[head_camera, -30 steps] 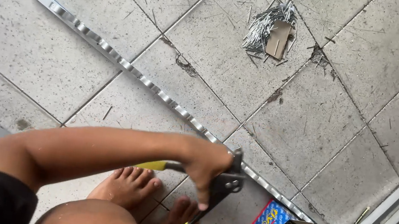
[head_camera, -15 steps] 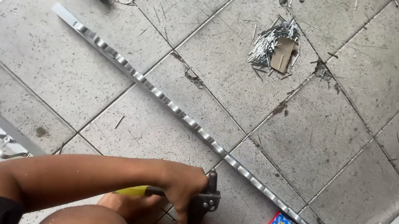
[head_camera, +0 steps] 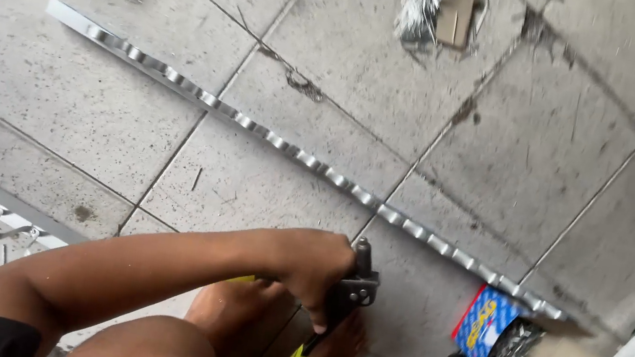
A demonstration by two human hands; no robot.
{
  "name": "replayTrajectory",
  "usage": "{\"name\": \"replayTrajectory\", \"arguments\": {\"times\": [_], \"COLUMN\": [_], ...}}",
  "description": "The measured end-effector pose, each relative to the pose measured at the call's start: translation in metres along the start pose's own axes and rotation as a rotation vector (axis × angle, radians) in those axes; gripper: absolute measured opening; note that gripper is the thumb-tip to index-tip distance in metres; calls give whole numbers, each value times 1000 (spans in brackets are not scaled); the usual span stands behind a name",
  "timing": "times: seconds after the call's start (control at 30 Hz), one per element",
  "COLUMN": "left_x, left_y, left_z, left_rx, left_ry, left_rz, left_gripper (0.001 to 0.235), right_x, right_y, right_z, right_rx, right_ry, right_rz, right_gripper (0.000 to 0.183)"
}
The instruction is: Using a hand riveter to join metal strips on the floor.
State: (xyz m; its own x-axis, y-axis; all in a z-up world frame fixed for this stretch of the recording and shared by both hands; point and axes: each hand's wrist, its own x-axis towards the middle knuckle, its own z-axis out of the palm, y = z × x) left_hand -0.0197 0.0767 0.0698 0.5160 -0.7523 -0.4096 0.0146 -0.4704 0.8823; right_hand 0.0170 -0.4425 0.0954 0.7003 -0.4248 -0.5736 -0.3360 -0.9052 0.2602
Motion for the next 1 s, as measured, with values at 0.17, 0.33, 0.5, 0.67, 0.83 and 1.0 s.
{"name": "replayTrajectory", "arguments": {"times": [0.17,0.33,0.5,0.67,0.83,1.0], "left_x": [16,26,19,14,16,28], "left_y": [8,22,22,20,17,5], "left_z": [19,28,21,20,21,32], "left_rx": [262,408,422,428,410,295], "left_ry": [-34,-135,-95,-106,-139,-37], "left_rz": [138,184,141,116,78,149], "left_gripper": [38,40,34,34,34,59], "right_x": [-124,-149,-157,-154,-149,-139], "right_y": [-161,-239,-269,-278,-281,-277], "right_z": [-61,-47,-54,-53,-50,-50], "right_rx": [220,699,633,503,551,471], "right_ry": [-61,-173,-236,-243,-313,-471], "right_rz": [-364,-990,-1061,-1016,-920,-862], "right_gripper": [15,19,12,15,15,21]}}
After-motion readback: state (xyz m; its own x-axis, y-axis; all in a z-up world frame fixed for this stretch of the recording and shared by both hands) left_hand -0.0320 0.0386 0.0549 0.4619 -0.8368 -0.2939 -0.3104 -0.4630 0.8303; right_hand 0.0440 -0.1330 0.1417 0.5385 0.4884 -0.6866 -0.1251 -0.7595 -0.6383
